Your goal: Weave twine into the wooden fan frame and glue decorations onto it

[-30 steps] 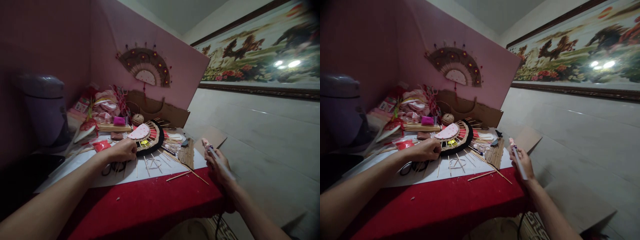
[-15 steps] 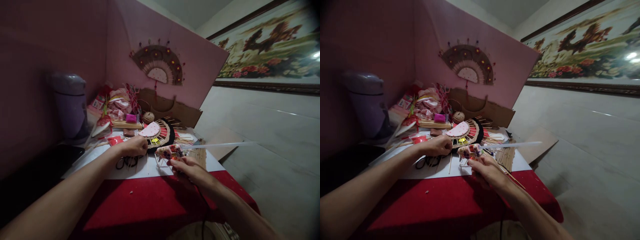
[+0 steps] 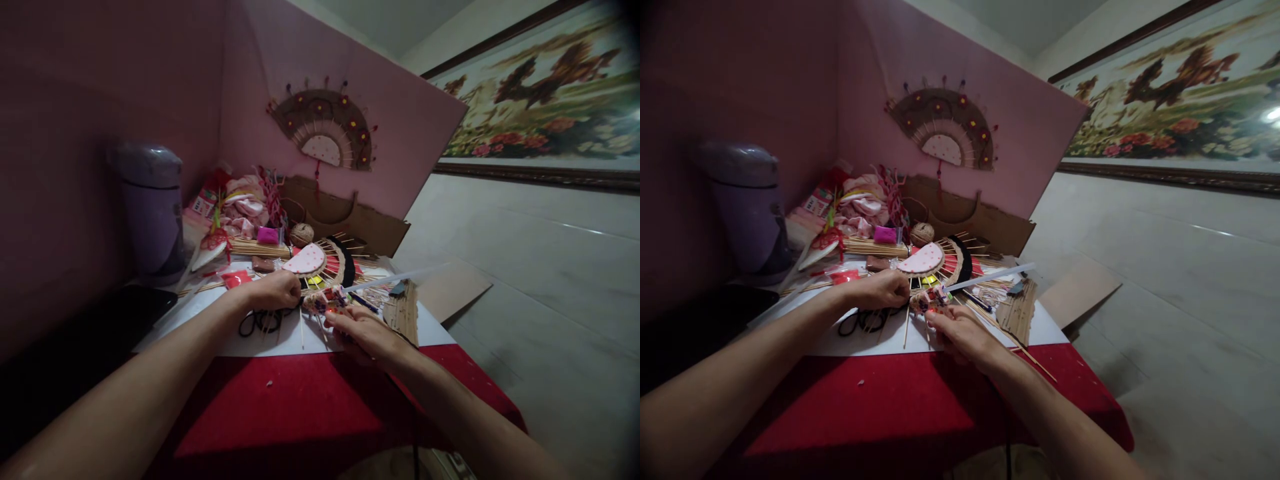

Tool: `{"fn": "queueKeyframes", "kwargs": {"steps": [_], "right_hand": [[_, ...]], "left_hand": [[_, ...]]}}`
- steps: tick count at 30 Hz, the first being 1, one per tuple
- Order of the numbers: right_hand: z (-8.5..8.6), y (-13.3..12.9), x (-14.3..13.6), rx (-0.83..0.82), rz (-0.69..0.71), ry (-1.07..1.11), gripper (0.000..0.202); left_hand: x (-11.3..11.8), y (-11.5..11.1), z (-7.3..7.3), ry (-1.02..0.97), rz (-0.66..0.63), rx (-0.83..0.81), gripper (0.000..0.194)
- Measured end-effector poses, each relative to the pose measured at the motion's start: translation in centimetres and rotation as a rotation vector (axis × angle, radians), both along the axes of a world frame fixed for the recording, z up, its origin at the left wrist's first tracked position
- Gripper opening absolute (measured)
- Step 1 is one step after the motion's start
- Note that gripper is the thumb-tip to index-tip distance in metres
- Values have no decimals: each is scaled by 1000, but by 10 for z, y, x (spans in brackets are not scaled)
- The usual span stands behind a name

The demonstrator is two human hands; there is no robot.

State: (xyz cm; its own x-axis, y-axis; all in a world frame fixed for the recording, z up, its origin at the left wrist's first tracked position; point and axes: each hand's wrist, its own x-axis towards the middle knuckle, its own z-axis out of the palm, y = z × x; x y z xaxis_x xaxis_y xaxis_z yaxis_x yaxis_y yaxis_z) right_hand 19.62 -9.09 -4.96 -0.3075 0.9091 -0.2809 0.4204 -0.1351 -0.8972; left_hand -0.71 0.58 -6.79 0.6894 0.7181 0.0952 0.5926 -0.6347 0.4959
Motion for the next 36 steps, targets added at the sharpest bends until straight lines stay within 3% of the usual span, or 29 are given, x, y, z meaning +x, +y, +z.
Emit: {"fn": "queueKeyframes", "kwargs": {"steps": [36], "right_hand": [[-5,6,0,46,18,-58,40]], "left_hand": [[1,-6,5,-5,28,-14,12]]}}
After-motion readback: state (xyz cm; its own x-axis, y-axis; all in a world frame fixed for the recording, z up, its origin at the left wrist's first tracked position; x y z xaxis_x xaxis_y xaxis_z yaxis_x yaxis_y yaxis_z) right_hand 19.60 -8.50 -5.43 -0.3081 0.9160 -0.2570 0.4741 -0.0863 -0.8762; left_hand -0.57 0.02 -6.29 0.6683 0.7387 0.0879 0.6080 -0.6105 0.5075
